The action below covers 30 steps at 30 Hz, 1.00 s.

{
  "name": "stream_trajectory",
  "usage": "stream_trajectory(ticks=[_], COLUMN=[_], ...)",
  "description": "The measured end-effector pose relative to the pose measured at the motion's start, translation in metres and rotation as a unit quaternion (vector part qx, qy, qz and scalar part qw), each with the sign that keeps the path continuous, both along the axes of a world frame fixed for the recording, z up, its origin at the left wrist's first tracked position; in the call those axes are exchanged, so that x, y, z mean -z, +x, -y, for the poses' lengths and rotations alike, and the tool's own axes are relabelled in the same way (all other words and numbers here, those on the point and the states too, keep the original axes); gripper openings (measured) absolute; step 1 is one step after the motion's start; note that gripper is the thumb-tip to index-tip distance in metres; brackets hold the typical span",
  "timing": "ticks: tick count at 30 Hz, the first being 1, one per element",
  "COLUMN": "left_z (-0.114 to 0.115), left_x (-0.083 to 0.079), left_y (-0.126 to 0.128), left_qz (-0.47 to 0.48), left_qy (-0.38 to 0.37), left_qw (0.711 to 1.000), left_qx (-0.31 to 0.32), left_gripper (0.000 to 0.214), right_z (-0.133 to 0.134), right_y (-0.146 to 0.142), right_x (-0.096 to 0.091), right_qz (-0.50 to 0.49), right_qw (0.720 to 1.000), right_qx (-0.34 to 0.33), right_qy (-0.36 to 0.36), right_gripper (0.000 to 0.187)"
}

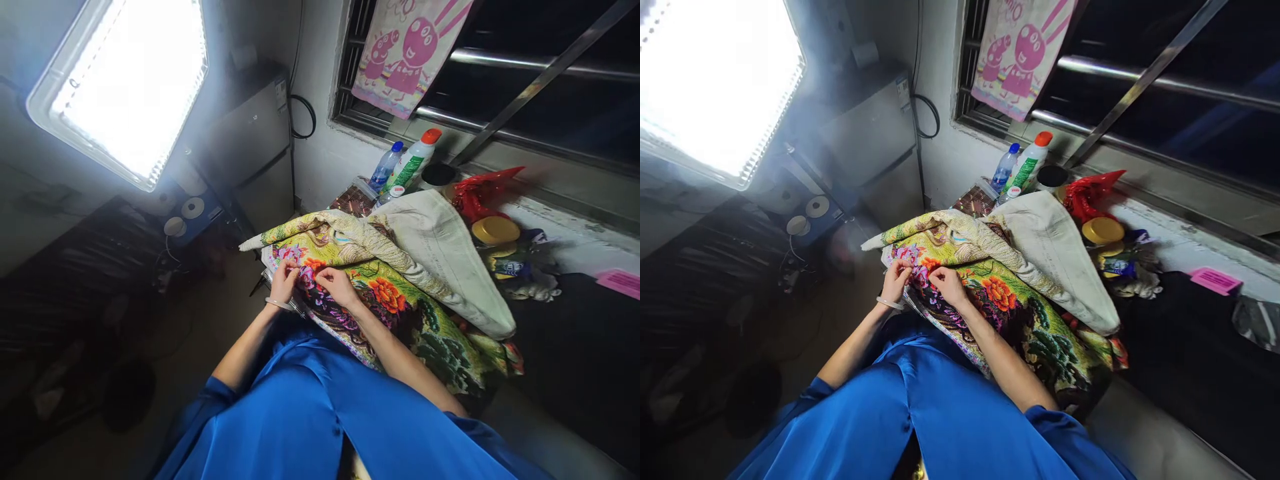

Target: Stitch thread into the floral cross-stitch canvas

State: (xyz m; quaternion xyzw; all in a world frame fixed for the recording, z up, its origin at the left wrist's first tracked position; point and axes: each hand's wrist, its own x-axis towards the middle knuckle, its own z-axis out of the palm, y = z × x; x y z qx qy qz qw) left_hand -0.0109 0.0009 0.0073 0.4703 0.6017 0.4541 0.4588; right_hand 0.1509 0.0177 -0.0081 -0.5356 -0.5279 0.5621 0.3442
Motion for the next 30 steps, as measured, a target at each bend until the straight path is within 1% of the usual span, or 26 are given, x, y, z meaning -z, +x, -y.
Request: stream_trajectory(ticks=[1,2,4,6,8,10,11,14,16,18,21,23,24,25,27,28,30], left_z=[-0.001,-0.002,-0.005,-0.008,-0.01,-0.011,-0.011,-0.01,-0.009,-0.009,-0.007,-0.005,-0.005,-0.004,-0.004,-0.004,-0.005], left_x=[-0.002,-0.003,-0.004,-0.004,-0.002,0.0,0.0,0.001,0.001,0.003,0.004,0.004,0.003,0.002,-0.001,-0.003,-0.008], left_y=[-0.002,-0.003,-0.005,-0.003,0.0,0.004,0.005,0.007,0.007,0.006,0.003,-0.001,-0.002,-0.003,-0.003,-0.002,0.001], left_qz=[-0.032,-0.066,-0.133,-0.191,-0.243,-0.287,-0.301,-0.315,-0.305,-0.277,-0.228,-0.22,-0.227,-0.24,-0.283,-0.311,-0.373], left_qy=[0.023,0.04,0.044,0.025,0.011,0.007,0.009,0.028,0.035,0.025,0.011,0.022,0.031,0.039,0.046,0.042,0.018], left_qw=[0.999,0.996,0.983,0.967,0.952,0.938,0.933,0.927,0.932,0.943,0.964,0.969,0.967,0.961,0.942,0.929,0.898], left_qx=[0.015,0.045,0.116,0.166,0.187,0.195,0.197,0.199,0.195,0.184,0.139,0.114,0.115,0.128,0.174,0.197,0.231], left_gripper=[0.017,0.024,0.035,0.034,0.022,0.007,0.002,0.007,0.007,0.008,0.01,0.01,0.013,0.019,0.033,0.034,0.025], right_z=[0.0,0.0,0.0,0.0,0.0,0.0,0.0,0.0,0.0,0.0,0.001,0.001,0.001,0.001,0.0,0.0,0.0], right_y=[0.0,-0.001,-0.001,-0.001,0.0,0.001,0.001,0.001,0.001,0.001,0.002,0.002,0.002,0.003,0.003,0.002,0.002], right_x=[0.0,0.0,0.001,0.001,0.002,0.003,0.003,0.003,0.004,0.004,0.006,0.007,0.007,0.008,0.008,0.009,0.008], right_qz=[-0.004,-0.007,-0.009,-0.008,-0.005,0.002,0.009,0.032,0.039,0.036,0.03,0.028,0.027,0.027,0.028,0.028,0.027], right_qw=[1.0,1.0,1.0,1.0,1.0,1.0,1.0,0.999,0.999,0.999,0.999,0.999,0.999,0.999,0.999,0.999,0.999], right_qx=[-0.001,-0.002,-0.005,-0.007,-0.009,-0.011,-0.01,0.0,0.004,0.004,0.001,-0.002,-0.004,-0.006,-0.009,-0.011,-0.014], right_qy=[-0.003,-0.005,-0.005,-0.002,0.001,0.008,0.013,0.032,0.036,0.034,0.03,0.025,0.022,0.021,0.023,0.024,0.024], right_gripper=[0.017,0.018,0.019,0.02,0.02,0.019,0.019,0.016,0.015,0.015,0.014,0.014,0.015,0.016,0.017,0.018,0.018])
